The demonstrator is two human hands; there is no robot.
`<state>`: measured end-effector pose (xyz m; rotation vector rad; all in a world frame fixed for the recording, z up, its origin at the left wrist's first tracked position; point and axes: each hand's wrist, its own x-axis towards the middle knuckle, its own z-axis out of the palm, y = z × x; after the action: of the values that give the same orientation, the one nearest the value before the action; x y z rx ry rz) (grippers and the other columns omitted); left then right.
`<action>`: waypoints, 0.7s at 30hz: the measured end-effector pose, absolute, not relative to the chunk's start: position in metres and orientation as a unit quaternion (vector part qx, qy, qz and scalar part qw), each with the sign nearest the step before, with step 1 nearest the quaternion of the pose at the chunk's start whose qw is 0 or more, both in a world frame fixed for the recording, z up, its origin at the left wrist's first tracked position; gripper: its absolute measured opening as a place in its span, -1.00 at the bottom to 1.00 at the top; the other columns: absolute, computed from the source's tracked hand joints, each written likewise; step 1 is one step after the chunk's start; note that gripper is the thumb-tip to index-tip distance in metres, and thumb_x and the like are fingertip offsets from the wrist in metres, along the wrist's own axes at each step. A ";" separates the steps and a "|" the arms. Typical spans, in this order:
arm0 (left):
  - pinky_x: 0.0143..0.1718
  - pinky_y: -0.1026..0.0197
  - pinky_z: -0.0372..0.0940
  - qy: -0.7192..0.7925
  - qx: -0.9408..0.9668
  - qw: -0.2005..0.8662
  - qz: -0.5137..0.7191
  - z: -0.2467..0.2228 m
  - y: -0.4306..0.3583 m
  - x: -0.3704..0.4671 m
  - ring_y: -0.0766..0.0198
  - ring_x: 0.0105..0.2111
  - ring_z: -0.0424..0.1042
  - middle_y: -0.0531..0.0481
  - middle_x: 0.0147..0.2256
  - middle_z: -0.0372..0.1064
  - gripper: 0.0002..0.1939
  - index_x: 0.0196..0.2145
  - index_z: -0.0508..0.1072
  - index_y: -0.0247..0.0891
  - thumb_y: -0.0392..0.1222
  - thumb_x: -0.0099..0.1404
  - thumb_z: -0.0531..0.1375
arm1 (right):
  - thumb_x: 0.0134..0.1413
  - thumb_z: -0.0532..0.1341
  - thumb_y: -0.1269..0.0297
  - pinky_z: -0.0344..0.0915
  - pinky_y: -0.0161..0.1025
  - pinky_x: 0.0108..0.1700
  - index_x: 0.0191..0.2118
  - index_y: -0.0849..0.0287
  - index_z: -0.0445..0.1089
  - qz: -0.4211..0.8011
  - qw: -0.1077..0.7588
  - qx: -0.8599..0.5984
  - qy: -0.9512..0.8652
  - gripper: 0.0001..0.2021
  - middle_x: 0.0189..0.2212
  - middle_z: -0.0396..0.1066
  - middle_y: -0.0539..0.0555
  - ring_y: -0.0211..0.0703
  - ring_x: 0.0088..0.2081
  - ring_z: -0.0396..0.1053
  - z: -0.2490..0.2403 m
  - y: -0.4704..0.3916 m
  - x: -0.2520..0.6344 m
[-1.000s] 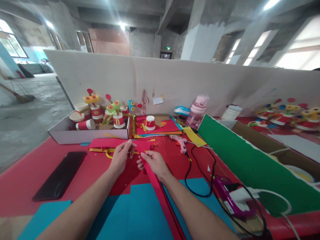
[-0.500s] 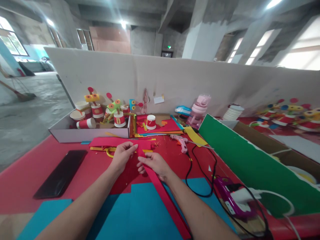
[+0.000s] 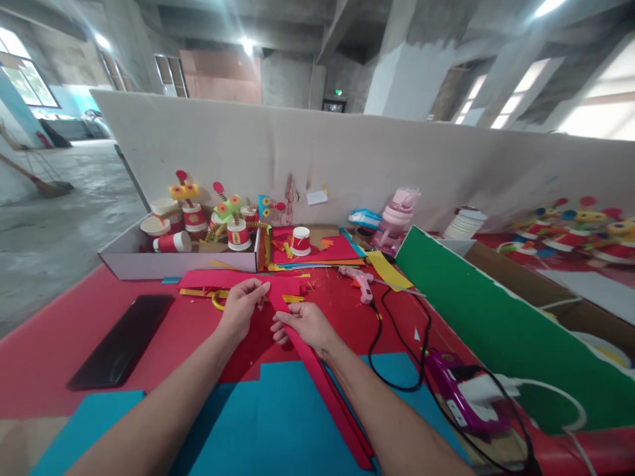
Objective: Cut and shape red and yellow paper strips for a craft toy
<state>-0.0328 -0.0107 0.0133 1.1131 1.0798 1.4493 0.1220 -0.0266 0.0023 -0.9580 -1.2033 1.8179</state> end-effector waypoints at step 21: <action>-0.57 0.32 0.06 0.413 0.501 0.614 0.448 0.014 -0.015 -0.033 0.43 -0.65 0.19 0.08 -0.66 0.28 -0.67 -0.59 0.37 -0.31 -0.02 0.00 0.36 | -0.05 0.34 0.10 0.42 -0.30 -0.48 -0.39 0.30 0.40 0.714 0.400 -0.359 -0.449 -0.69 -0.57 0.48 0.06 -0.25 -0.59 0.44 0.005 -0.030 0.122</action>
<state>-0.0332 -0.0149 0.0140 1.1555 0.9531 1.0337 0.1217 -0.0296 0.0054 -0.9087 -1.1364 1.8062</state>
